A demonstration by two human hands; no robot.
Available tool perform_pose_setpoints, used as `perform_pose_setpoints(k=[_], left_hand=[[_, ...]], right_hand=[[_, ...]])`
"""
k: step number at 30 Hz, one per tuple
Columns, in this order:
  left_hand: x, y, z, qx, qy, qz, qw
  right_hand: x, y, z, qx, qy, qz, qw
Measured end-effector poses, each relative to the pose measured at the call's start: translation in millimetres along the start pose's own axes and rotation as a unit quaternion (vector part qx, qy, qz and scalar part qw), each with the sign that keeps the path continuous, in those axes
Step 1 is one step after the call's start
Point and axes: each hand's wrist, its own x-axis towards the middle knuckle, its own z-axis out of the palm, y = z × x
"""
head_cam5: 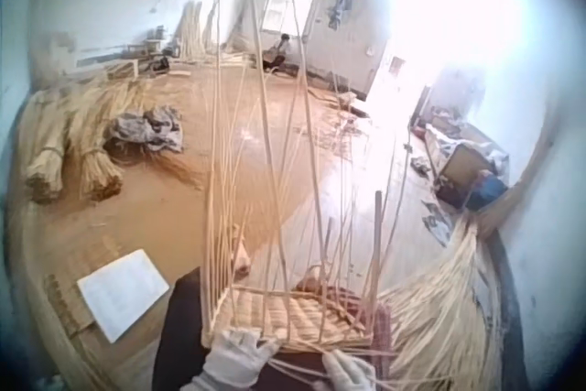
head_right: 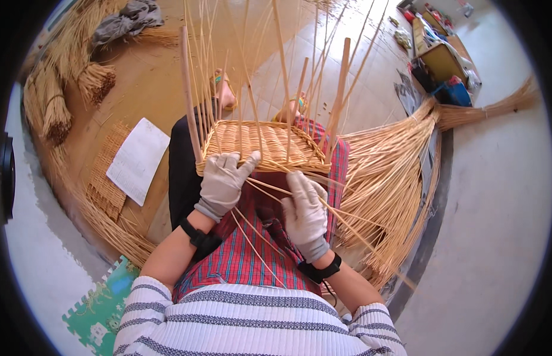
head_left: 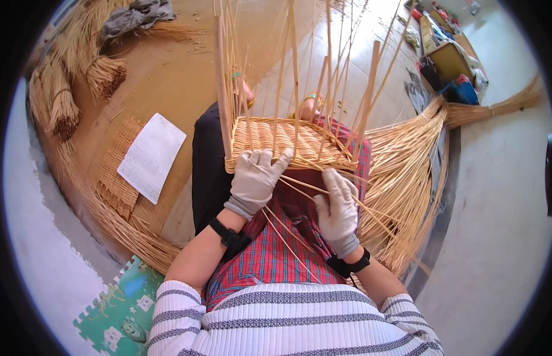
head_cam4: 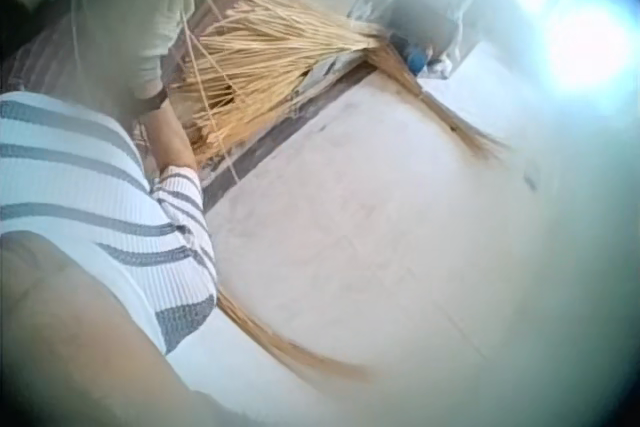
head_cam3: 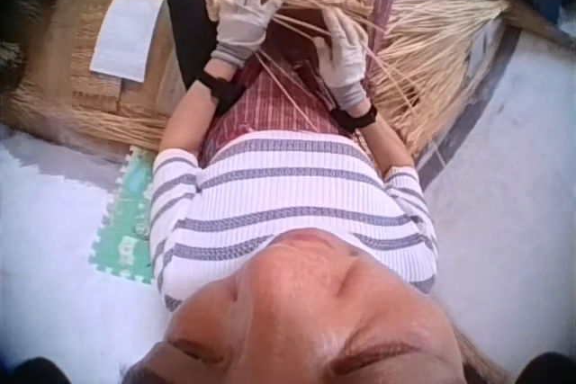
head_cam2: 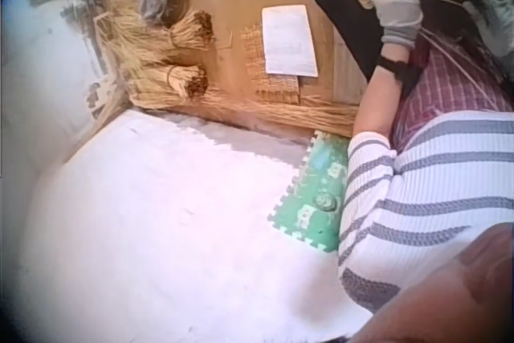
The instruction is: Weaving the base of a rectangular basket using long straw or reeds.
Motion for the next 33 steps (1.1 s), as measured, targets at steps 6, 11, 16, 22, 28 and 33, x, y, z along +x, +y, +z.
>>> perform_pose_setpoints(k=[6,11,16,22,28,33], left_hand=[[12,-19,-52,-0.199,0.100,-0.036,0.974],[30,-71,-24,-0.682,0.227,-0.377,0.584],[-4,-85,-6,-0.818,0.125,-0.388,0.406],[-5,-46,-23,-0.784,0.147,-0.357,0.486],[-1,-64,-23,-0.768,0.084,-0.354,0.527],[5,-68,-38,-0.748,0.035,-0.316,0.582]], right_hand=[[38,-16,5,-0.021,-0.015,-0.077,0.997],[54,10,72,-0.042,0.004,-0.087,0.995],[53,1,63,-0.082,-0.074,-0.085,0.990],[20,-14,57,-0.072,-0.050,-0.020,0.996],[31,-20,10,-0.040,0.005,-0.128,0.991],[-8,-1,11,0.060,-0.199,0.056,0.976]])
